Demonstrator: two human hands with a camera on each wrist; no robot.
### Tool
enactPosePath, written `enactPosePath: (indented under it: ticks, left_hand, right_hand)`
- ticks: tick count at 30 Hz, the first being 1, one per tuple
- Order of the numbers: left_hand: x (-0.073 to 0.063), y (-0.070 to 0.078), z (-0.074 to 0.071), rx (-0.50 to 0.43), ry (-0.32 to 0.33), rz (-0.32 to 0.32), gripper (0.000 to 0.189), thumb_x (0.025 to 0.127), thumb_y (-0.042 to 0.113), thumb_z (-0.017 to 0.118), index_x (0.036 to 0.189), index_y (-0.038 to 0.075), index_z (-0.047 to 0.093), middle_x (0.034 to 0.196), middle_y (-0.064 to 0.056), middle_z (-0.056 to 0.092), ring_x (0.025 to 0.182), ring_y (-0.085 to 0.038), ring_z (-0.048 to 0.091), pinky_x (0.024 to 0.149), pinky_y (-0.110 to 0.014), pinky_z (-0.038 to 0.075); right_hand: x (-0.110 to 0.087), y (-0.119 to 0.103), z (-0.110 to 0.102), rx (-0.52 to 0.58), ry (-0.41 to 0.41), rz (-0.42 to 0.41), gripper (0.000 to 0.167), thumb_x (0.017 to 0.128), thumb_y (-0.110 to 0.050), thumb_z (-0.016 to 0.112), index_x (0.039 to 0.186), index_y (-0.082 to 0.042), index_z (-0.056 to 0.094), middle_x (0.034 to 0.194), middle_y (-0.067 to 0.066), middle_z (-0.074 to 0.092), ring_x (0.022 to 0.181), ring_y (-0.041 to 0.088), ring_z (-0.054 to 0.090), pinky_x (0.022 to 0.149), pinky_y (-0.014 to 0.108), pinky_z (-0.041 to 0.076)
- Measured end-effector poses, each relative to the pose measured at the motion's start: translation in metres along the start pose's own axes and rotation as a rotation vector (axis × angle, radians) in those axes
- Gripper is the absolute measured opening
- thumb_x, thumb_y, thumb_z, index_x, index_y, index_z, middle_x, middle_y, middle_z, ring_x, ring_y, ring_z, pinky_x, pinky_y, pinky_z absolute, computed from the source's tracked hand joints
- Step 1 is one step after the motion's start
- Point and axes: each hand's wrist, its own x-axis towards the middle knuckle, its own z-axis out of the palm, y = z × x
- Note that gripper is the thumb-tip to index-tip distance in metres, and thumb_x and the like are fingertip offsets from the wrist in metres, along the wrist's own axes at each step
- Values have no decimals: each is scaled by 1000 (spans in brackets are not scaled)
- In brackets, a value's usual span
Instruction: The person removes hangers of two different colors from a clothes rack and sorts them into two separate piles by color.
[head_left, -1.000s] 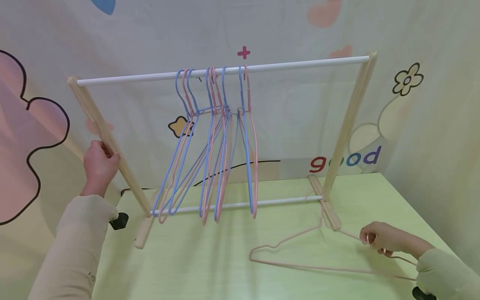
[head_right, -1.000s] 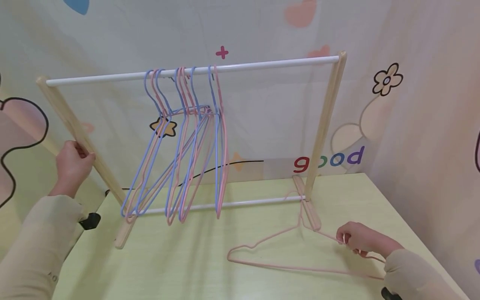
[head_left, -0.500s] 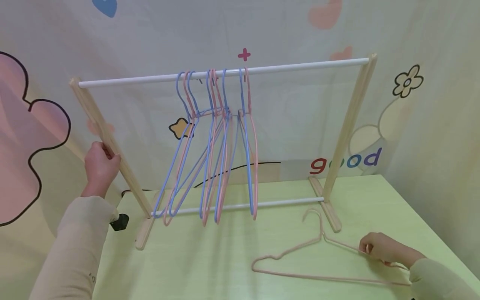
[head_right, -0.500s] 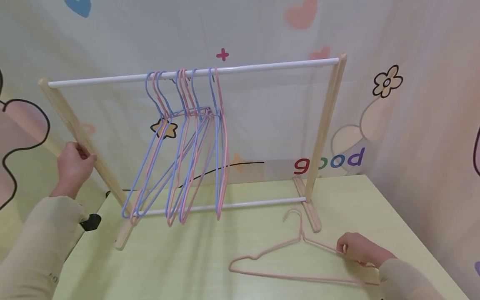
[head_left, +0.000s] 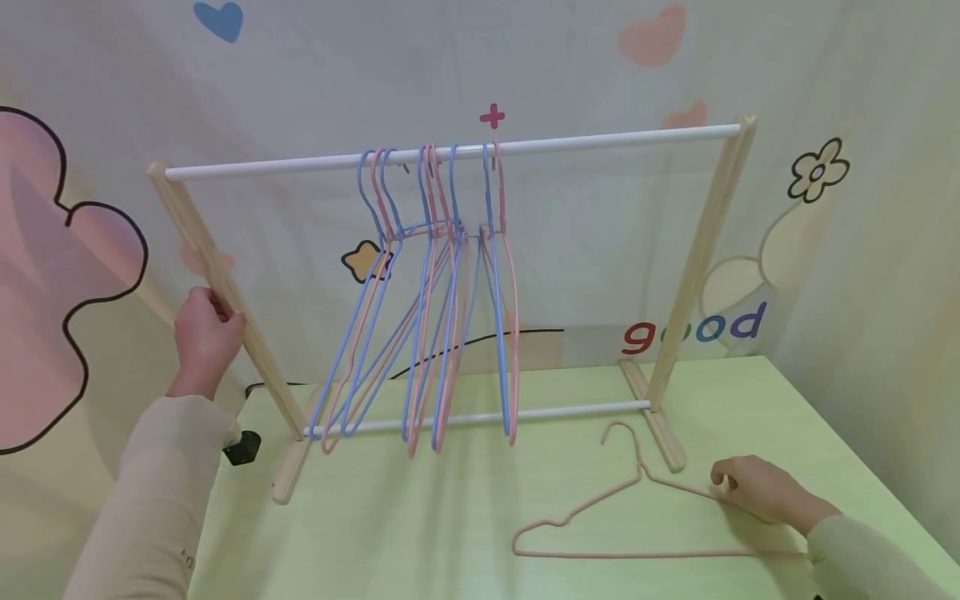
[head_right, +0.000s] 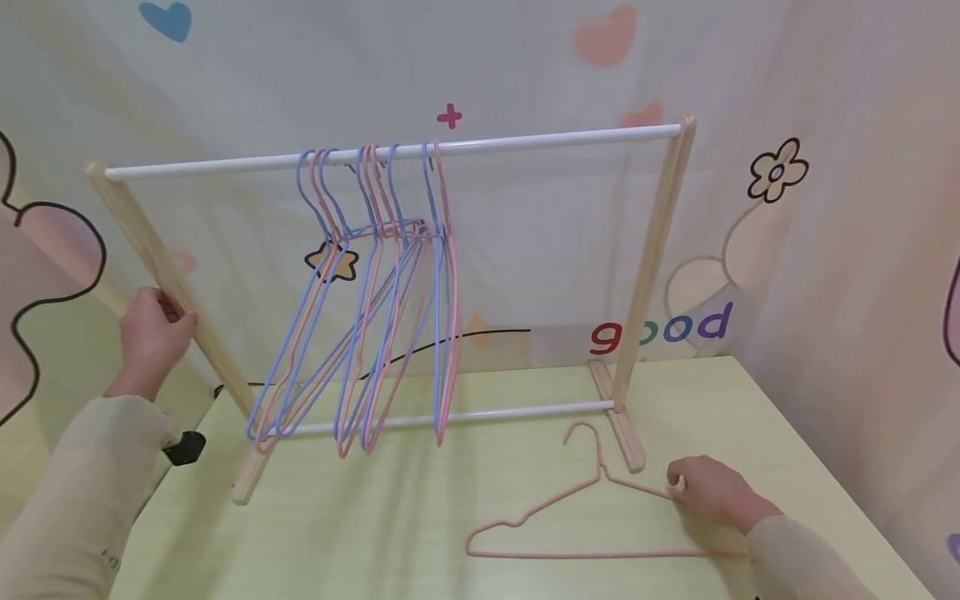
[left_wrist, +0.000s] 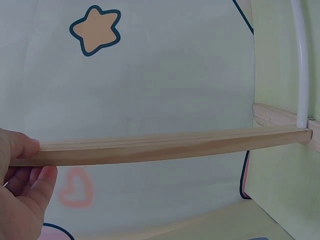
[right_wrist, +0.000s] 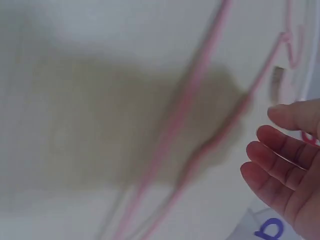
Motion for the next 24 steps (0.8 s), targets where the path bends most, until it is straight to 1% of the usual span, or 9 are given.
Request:
enactPosePath:
  ticks: [4, 7, 10, 14, 18, 24]
  left_hand:
    - [0, -1, 0, -1, 10, -3, 32, 84, 10, 46, 109, -8, 40, 96, -22, 48, 87, -34, 46, 65, -35, 39]
    - [0, -1, 1, -2, 16, 0, 32, 83, 10, 46, 108, -8, 40, 95, -22, 48, 86, -34, 46, 65, -34, 38]
    - [0, 0, 1, -2, 19, 6, 31, 83, 10, 46, 108, -9, 40, 95, -22, 48, 86, -34, 47, 65, -34, 38]
    - [0, 0, 1, -3, 20, 8, 31, 84, 10, 46, 108, -9, 40, 95, -22, 48, 86, -34, 47, 64, -34, 38]
    - [0, 0, 1, -12, 9, 0, 32, 84, 10, 46, 110, -8, 40, 96, -22, 48, 87, -34, 47, 64, -34, 39]
    - [1, 0, 1, -14, 4, 5, 32, 85, 10, 46, 110, -8, 39, 97, -22, 47, 87, -34, 46, 66, -35, 39]
  right_hand:
    - [11, -13, -21, 56, -5, -25, 17, 73, -1, 60, 89, -4, 61, 69, -2, 51, 60, 9, 42, 53, 24, 36]
    - [18, -25, -39, 119, -4, -56, 18, 75, -5, 62, 93, -2, 60, 72, -1, 54, 62, 9, 44, 53, 23, 38]
    - [24, -40, -56, 184, 0, -76, 20, 77, -8, 62, 96, -2, 60, 75, 0, 55, 63, 9, 46, 53, 23, 40]
    - [30, -65, -80, 239, -12, -93, 22, 79, -11, 61, 99, -2, 59, 77, 1, 55, 64, 10, 48, 53, 23, 42]
    - [36, -91, -105, 263, -23, -111, 22, 80, -14, 61, 100, -3, 59, 78, 1, 57, 63, 10, 50, 51, 24, 44]
    - [41, -128, -140, 303, -36, -153, 32, 82, -19, 61, 108, 0, 56, 83, 2, 61, 66, 10, 55, 54, 27, 48]
